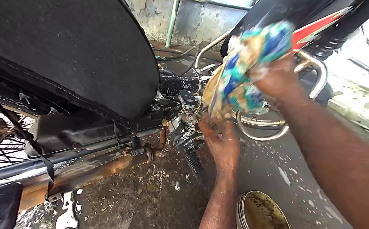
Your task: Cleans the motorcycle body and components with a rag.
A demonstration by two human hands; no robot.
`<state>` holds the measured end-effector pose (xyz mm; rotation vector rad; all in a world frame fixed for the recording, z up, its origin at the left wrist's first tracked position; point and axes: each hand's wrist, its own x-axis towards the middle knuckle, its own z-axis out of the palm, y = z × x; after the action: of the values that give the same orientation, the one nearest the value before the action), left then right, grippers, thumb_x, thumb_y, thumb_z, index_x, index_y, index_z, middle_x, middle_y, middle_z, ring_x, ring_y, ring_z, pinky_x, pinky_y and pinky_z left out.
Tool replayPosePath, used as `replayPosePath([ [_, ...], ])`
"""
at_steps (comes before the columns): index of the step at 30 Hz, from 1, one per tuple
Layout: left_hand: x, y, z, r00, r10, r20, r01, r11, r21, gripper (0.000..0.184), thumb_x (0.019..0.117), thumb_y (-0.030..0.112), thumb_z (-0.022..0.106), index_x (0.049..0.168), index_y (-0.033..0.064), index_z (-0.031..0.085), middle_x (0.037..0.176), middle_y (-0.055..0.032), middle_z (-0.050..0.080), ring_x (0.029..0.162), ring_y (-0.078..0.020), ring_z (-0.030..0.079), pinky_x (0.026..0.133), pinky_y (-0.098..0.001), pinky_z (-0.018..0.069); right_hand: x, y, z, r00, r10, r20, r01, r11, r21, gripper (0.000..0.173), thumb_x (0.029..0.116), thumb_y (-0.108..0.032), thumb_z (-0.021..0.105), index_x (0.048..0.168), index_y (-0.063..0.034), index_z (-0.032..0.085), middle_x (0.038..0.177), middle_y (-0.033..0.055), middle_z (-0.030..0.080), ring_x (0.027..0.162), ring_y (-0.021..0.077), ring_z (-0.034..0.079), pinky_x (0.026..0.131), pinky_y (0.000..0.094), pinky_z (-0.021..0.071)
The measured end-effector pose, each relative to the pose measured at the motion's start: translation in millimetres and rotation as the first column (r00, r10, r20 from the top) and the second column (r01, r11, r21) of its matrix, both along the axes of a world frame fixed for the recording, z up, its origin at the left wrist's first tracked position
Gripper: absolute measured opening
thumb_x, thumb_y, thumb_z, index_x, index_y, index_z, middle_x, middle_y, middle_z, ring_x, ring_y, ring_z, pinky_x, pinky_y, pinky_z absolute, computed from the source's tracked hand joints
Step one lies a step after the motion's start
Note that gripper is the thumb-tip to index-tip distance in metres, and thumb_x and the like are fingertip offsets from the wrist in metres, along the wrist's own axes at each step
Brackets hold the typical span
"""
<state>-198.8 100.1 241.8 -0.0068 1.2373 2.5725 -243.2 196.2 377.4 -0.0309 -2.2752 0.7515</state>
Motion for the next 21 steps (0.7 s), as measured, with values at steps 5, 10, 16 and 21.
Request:
replayPosePath([
  [5, -10.9, -22.6, 57.4, 0.977, -0.171, -0.129, 0.197, 0.955, 0.222, 0.05, 0.1048, 0.035, 0.056, 0.146, 0.0104, 0.044, 0.126, -0.012, 0.062, 0.109, -0.0197, 0.065, 0.091, -0.0408, 0.0557, -1.7, -57.7, 65.5, 0.973, -0.223, 0.06, 0.181, 0.899, 0.398, 0.01, 0.0857, -0.019, 0.071, 0.088, -0.0097, 0.068, 0.083, -0.0019, 0.062, 0.077, 0.004, 0.059, 0.071, 0.0306, 0.0495],
  [10, -30.4, -43.5, 91.0, 0.968, -0.148, 0.201, 0.014, 0.838, 0.546, 0.021, 0.1099, 0.022, 0.045, 0.119, 0.006, 0.053, 0.089, -0.007, 0.062, 0.071, -0.0152, 0.066, 0.068, -0.0283, 0.0596, -43.0, -89.5, 78.6, 0.809, -0.375, 0.453, 0.15, 0.876, 0.458, 0.043, 0.0962, -0.033, 0.071, 0.121, 0.0012, 0.066, 0.12, 0.0249, 0.065, 0.115, 0.0398, 0.061, 0.097, 0.0646, 0.0428],
  [16, -70.1, -47.0, 57.5, 0.928, 0.207, 0.309, -0.32, 0.868, 0.379, 0.044, 0.1112, 0.028, 0.039, 0.15, 0.0074, 0.04, 0.137, -0.0145, 0.056, 0.123, -0.0233, 0.057, 0.104, -0.0422, 0.0493, -105.9, -49.6, 29.1, 0.822, -0.344, 0.454, 0.195, 0.919, 0.344, 0.051, 0.0855, -0.023, 0.077, 0.128, 0.0018, 0.061, 0.118, 0.0282, 0.066, 0.112, 0.0463, 0.064, 0.089, 0.0706, 0.0491],
  [21, -86.3, -44.3, 63.6, 0.962, 0.268, 0.049, -0.266, 0.963, -0.036, 0.048, 0.1106, 0.039, 0.037, 0.138, 0.0032, 0.051, 0.126, -0.016, 0.061, 0.115, -0.0225, 0.059, 0.098, -0.0447, 0.0491, -109.4, -77.9, -11.2, 0.758, 0.049, 0.65, -0.19, 0.971, 0.148, 0.034, 0.1042, -0.016, 0.056, 0.134, 0.0008, 0.061, 0.132, 0.0224, 0.063, 0.124, 0.033, 0.06, 0.108, 0.0548, 0.0445],
])
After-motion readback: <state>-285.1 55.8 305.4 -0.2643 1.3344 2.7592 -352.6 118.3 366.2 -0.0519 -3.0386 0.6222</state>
